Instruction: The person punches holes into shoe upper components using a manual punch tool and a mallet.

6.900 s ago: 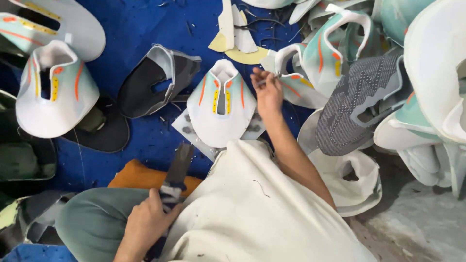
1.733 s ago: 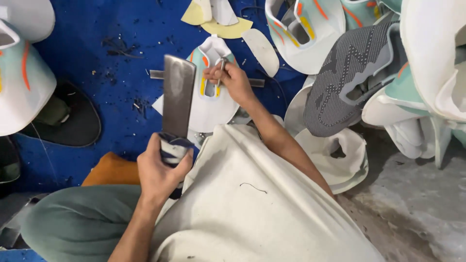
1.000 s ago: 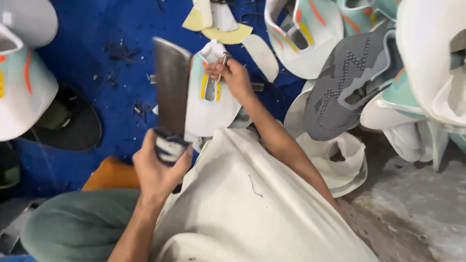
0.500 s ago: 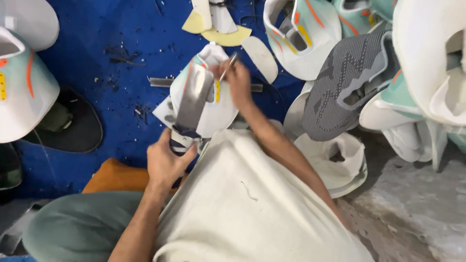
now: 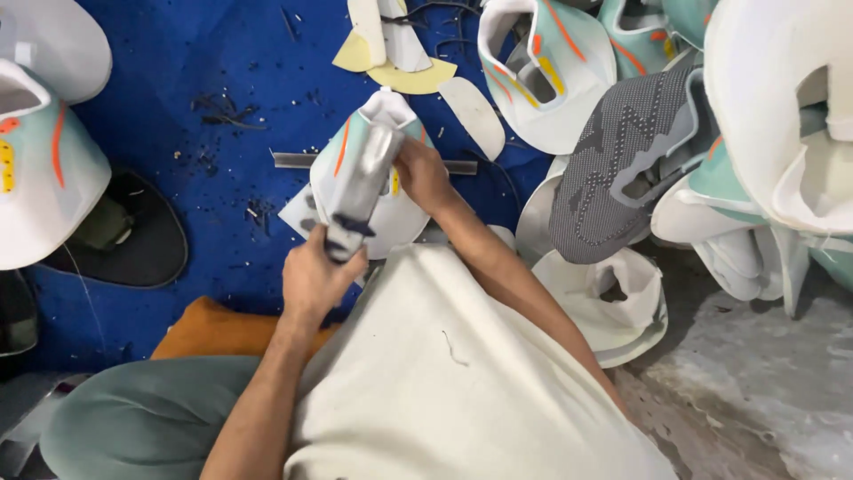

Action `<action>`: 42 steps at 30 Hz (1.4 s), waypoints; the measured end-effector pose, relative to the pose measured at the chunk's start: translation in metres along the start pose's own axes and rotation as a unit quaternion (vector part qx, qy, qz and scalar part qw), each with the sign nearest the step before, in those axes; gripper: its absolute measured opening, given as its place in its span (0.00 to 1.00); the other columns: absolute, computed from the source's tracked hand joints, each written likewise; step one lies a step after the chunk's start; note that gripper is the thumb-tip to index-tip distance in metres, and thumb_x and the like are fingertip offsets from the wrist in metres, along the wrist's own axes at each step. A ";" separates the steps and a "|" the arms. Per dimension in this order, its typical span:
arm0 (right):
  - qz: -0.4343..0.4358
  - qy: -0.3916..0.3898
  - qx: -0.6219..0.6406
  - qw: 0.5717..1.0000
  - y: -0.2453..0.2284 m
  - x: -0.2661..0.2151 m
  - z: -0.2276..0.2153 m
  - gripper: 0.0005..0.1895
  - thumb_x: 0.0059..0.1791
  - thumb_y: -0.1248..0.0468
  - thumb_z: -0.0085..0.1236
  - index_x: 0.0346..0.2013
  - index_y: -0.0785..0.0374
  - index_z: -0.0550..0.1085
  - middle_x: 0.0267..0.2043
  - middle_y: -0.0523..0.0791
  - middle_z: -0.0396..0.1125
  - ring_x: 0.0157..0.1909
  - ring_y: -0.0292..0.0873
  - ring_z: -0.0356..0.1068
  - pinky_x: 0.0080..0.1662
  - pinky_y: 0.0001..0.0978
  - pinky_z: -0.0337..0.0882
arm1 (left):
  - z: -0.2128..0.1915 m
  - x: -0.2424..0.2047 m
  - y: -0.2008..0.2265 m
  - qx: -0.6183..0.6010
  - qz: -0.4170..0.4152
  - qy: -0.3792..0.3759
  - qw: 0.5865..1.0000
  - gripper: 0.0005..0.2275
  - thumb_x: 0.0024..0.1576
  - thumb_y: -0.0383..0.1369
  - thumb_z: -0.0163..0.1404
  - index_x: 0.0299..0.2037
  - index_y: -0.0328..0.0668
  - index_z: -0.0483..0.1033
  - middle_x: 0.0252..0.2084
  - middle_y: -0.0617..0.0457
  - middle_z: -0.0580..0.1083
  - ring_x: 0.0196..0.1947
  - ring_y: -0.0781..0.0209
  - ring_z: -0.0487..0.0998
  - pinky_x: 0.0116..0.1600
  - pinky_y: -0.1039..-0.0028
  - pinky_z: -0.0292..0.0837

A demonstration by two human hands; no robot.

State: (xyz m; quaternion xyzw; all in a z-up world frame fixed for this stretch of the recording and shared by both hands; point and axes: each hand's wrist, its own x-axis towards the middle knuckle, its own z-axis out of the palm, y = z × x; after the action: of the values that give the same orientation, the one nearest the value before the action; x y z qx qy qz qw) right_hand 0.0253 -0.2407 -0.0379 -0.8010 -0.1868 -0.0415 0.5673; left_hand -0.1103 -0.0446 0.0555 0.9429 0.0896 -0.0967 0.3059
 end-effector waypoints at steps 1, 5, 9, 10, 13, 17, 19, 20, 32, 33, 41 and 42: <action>0.000 -0.001 0.002 1.000 0.023 0.006 0.001 0.12 0.56 0.69 0.48 0.53 0.70 0.73 0.50 0.51 0.74 0.54 0.46 0.76 0.52 0.36 0.76 | -0.002 -0.005 0.000 0.001 -0.002 0.000 1.000 0.22 0.47 0.40 0.69 0.39 0.31 0.74 0.27 0.36 0.78 0.29 0.41 0.80 0.34 0.60 0.74; 0.124 0.100 0.343 0.926 0.073 0.015 0.005 0.11 0.62 0.63 0.48 0.46 0.72 0.71 0.45 0.52 0.73 0.50 0.49 0.77 0.53 0.40 0.78 | -0.030 -0.022 0.011 -0.198 0.006 0.043 0.979 0.22 0.47 0.38 0.65 0.45 0.29 0.75 0.31 0.39 0.80 0.33 0.53 0.85 0.38 0.68 0.77; 0.213 0.061 0.301 0.927 0.064 0.033 0.002 0.13 0.59 0.62 0.48 0.44 0.72 0.70 0.46 0.52 0.76 0.48 0.47 0.79 0.50 0.35 0.80 | -0.069 -0.021 0.041 -0.248 0.035 0.091 0.964 0.18 0.49 0.36 0.65 0.40 0.31 0.74 0.29 0.48 0.79 0.29 0.65 0.81 0.38 0.74 0.76; 0.213 0.060 0.301 0.927 0.056 0.032 0.003 0.13 0.59 0.62 0.48 0.44 0.72 0.70 0.46 0.52 0.76 0.48 0.47 0.79 0.50 0.35 0.80 | -0.078 -0.023 0.046 -0.249 0.034 0.091 0.964 0.18 0.49 0.36 0.65 0.40 0.31 0.74 0.29 0.48 0.79 0.29 0.65 0.81 0.38 0.74 0.76; 0.155 0.066 0.183 0.969 0.032 0.018 0.007 0.11 0.58 0.63 0.51 0.44 0.72 0.71 0.47 0.51 0.77 0.49 0.45 0.80 0.49 0.36 0.80 | -0.094 -0.029 0.054 -0.318 0.109 0.114 0.935 0.18 0.50 0.35 0.63 0.45 0.32 0.73 0.34 0.53 0.77 0.34 0.71 0.75 0.42 0.77 0.74; 0.004 0.039 -0.010 0.999 -0.005 0.013 0.002 0.10 0.58 0.64 0.51 0.47 0.70 0.72 0.51 0.49 0.75 0.51 0.47 0.78 0.50 0.37 0.77 | -0.048 -0.008 0.034 -0.292 0.173 0.168 0.925 0.23 0.44 0.37 0.64 0.42 0.32 0.69 0.30 0.50 0.72 0.28 0.63 0.73 0.36 0.74 0.70; -0.035 0.032 -0.055 0.997 0.010 0.014 0.003 0.11 0.58 0.63 0.51 0.48 0.69 0.72 0.51 0.49 0.74 0.51 0.49 0.77 0.50 0.37 0.77 | -0.016 0.010 0.013 -0.266 0.194 0.182 0.926 0.26 0.43 0.38 0.64 0.46 0.28 0.70 0.33 0.44 0.73 0.31 0.54 0.77 0.38 0.70 0.73; -0.032 0.024 -0.112 0.993 0.033 0.007 0.009 0.11 0.57 0.63 0.51 0.48 0.68 0.73 0.49 0.50 0.74 0.51 0.52 0.76 0.50 0.39 0.76 | -0.006 0.011 0.002 -0.210 0.147 0.133 0.957 0.24 0.45 0.39 0.64 0.46 0.30 0.72 0.32 0.42 0.75 0.32 0.49 0.79 0.39 0.67 0.74; 0.193 0.087 0.286 0.935 0.053 0.037 -0.002 0.13 0.58 0.61 0.49 0.41 0.71 0.70 0.46 0.52 0.75 0.49 0.46 0.78 0.53 0.34 0.78 | -0.067 -0.020 0.035 -0.252 0.056 0.083 0.963 0.17 0.48 0.37 0.64 0.40 0.32 0.75 0.30 0.48 0.79 0.30 0.62 0.82 0.37 0.72 0.76; 0.175 0.089 0.239 0.951 0.051 0.035 0.000 0.12 0.58 0.62 0.50 0.41 0.71 0.70 0.47 0.52 0.75 0.49 0.46 0.79 0.52 0.34 0.78 | -0.073 -0.021 0.038 -0.272 0.075 0.091 0.955 0.17 0.48 0.36 0.64 0.40 0.32 0.74 0.30 0.50 0.79 0.29 0.66 0.80 0.37 0.74 0.76; 0.015 0.069 0.008 0.997 -0.006 0.023 -0.003 0.07 0.58 0.66 0.51 0.45 0.69 0.71 0.50 0.50 0.75 0.51 0.46 0.79 0.49 0.33 0.77 | -0.054 0.018 0.041 -0.267 0.264 0.168 0.911 0.23 0.46 0.39 0.65 0.39 0.29 0.67 0.29 0.48 0.69 0.26 0.56 0.70 0.35 0.69 0.68; -0.004 0.063 -0.022 0.998 -0.013 0.024 -0.004 0.07 0.58 0.67 0.50 0.47 0.69 0.71 0.50 0.50 0.75 0.50 0.47 0.79 0.49 0.33 0.77 | -0.028 0.030 0.025 -0.330 0.300 0.162 0.880 0.20 0.50 0.41 0.62 0.40 0.33 0.68 0.32 0.48 0.71 0.29 0.54 0.72 0.39 0.68 0.71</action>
State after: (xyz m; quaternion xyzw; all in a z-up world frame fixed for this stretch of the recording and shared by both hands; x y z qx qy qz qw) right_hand 0.0434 -0.2346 -0.0186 -0.8085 -0.1532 -0.0980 0.5598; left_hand -0.0716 -0.0443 0.0847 0.7716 -0.1224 0.1893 0.5948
